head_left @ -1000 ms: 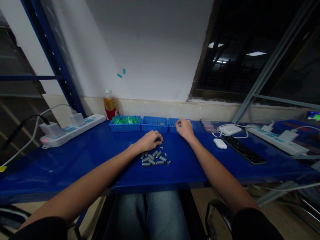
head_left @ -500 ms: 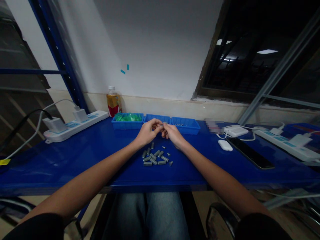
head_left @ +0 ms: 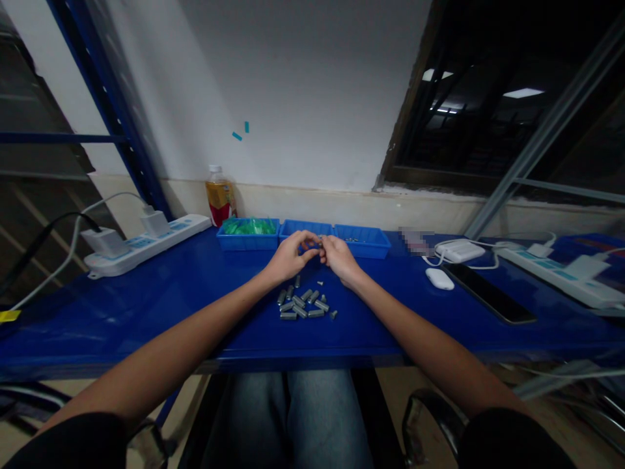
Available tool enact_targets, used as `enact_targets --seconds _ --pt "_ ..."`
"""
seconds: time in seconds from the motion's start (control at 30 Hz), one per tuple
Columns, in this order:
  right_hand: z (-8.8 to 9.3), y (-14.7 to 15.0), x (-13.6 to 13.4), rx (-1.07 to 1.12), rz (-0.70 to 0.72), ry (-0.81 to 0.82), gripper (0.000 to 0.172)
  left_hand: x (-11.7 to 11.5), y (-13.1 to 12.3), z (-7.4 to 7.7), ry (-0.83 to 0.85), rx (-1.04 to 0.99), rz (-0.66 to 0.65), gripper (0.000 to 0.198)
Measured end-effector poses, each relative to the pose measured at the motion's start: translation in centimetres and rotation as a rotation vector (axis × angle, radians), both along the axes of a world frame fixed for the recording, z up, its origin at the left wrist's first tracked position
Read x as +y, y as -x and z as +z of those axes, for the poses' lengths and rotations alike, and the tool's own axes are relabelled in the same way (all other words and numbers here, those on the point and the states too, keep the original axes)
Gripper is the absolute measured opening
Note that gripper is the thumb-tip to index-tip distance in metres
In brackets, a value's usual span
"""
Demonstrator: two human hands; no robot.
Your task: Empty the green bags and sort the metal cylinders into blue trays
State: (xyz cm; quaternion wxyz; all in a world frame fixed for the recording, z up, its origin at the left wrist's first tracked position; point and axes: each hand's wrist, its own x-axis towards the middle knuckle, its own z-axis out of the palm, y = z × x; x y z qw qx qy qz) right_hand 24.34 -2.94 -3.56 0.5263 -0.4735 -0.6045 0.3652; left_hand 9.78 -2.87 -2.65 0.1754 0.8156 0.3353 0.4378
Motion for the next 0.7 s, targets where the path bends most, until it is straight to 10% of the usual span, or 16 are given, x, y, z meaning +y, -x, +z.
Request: enact_targets --seconds 0.33,0.7 --pt "1.4 -7.6 2.5 -0.616 -0.545 -0.303 0.027 -1.8 0.2 0.9 -0.013 0.617 -0.238 0.019" --pt "0.8 -7.9 2.5 -0.947 -0.531 -0.352 0.023 -1.3 0.0 -0.3 -0.074 0.632 -0.118 0.018"
